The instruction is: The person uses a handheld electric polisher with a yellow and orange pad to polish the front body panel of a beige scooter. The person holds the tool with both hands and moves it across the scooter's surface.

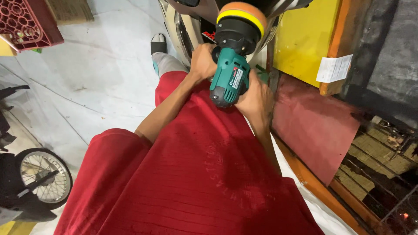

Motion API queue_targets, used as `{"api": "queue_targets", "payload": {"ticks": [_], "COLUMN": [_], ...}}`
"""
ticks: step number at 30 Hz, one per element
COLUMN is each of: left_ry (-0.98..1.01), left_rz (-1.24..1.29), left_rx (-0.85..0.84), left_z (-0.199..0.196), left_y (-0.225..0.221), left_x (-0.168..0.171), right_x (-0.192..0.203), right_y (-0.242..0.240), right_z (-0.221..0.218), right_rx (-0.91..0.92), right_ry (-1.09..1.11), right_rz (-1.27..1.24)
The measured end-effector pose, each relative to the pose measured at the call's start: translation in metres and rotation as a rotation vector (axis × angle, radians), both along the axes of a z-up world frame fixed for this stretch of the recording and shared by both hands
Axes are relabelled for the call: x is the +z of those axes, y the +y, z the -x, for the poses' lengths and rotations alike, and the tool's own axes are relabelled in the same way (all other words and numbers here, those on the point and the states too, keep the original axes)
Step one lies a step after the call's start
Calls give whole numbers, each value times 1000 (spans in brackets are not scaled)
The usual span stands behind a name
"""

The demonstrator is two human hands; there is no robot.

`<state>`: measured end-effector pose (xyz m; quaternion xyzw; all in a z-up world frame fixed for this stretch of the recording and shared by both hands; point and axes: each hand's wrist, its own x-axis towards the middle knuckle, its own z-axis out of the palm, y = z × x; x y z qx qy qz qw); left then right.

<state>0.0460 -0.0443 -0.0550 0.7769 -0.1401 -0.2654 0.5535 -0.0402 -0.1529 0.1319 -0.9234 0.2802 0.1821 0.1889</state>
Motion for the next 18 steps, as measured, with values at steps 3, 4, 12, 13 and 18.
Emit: {"api": "queue_targets", "payload": {"ticks": [3,4,12,13,18], "left_ry": [3,5,-18,-17,18], "left_rz": [-3,-18,3,-4,3], "left_rx": [24,25,36,33,-4], "left_z": [3,5,-7,-11,-21], "left_y": [-1,0,-4,-5,-4], "left_x": [-7,-8,-2,-1,2], "right_x": [-2,-2,6,5,13], "right_y": [-3,-2,0,0,7], "right_z": [-2,-1,-9,-9,-20], "right_rx": [-5,14,41,42,53], "right_ry": [-57,-63,-55,-70,-82], "right_rz": [-79,-69,-5,2,39]}}
